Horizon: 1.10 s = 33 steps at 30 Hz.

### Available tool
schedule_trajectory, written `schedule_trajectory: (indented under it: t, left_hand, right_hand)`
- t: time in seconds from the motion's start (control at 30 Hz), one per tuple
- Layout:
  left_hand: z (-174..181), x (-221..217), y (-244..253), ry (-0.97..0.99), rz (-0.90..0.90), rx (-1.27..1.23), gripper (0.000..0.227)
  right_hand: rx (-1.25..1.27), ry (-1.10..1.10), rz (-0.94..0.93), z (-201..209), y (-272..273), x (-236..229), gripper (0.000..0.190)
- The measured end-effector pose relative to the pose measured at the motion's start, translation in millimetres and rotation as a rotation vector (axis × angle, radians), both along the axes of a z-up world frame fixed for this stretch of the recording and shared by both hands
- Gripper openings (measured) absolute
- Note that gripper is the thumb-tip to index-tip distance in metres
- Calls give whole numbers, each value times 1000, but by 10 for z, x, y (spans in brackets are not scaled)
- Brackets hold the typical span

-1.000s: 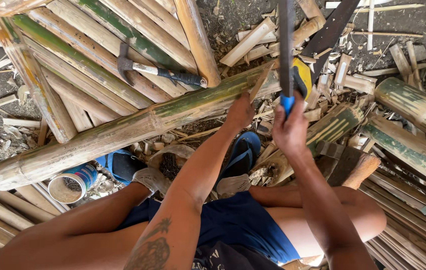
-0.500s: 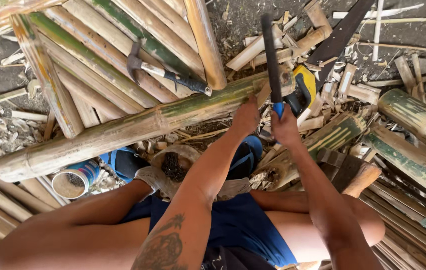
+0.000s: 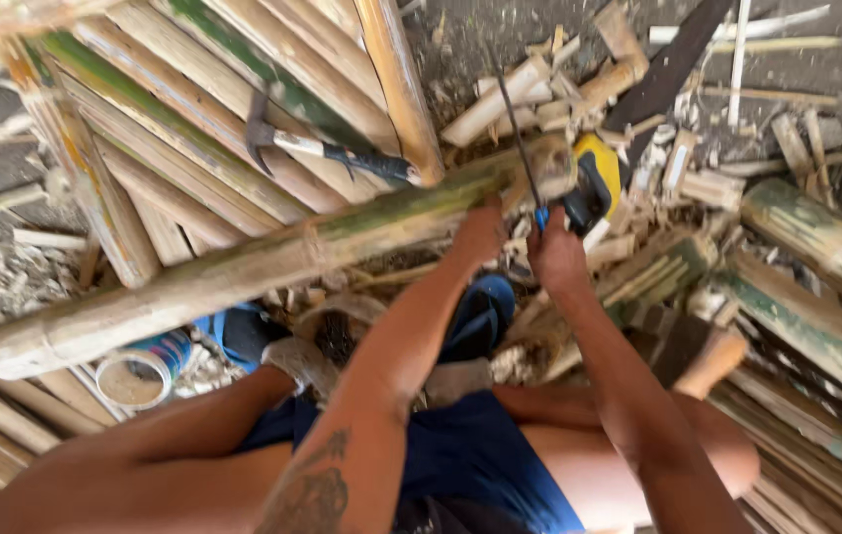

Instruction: The person assembles a bamboo structure by hammering nails into bamboo slats and using a hand saw to cut bamboo pieces. The person works on a partially built frame, securing slats and cutting additional pieces to fit.

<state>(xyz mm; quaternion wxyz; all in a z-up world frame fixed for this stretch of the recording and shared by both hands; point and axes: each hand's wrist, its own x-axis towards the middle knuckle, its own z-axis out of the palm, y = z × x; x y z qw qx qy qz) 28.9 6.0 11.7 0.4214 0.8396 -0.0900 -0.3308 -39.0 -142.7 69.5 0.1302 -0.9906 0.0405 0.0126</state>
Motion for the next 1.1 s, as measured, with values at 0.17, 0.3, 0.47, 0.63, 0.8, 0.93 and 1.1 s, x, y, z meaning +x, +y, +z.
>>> schedule_trajectory:
  t: [0.17,0.3,0.47,0.63,0.8,0.93,1.1]
  left_hand:
    - [28,-216,-5,-262,4,107,57]
    - [112,-133,56,-80,-23,36,47]
    - [33,-90,58,76,-16,7,47]
    - [-32,-47,22,-143,-1,44,54]
    - [33,-127,31,-95,-79,108,64]
    - [31,-56,70,-89,-77,80,50]
    - [-139,-43,74,-10,-66,43,39]
  right_hand:
    - [540,286,-285,265,-39,-4,27]
    - [536,58,-108,1038,129,-43,24]
    - [604,-595,167,1074,38,-85,30]
    - [68,194,-130,317,123,82,35]
    - [212,184,-141,458,174,-56,37]
    - [366,-100,-99,779,163,-88,36]
    - [446,-239,-190,329,163,-77,40]
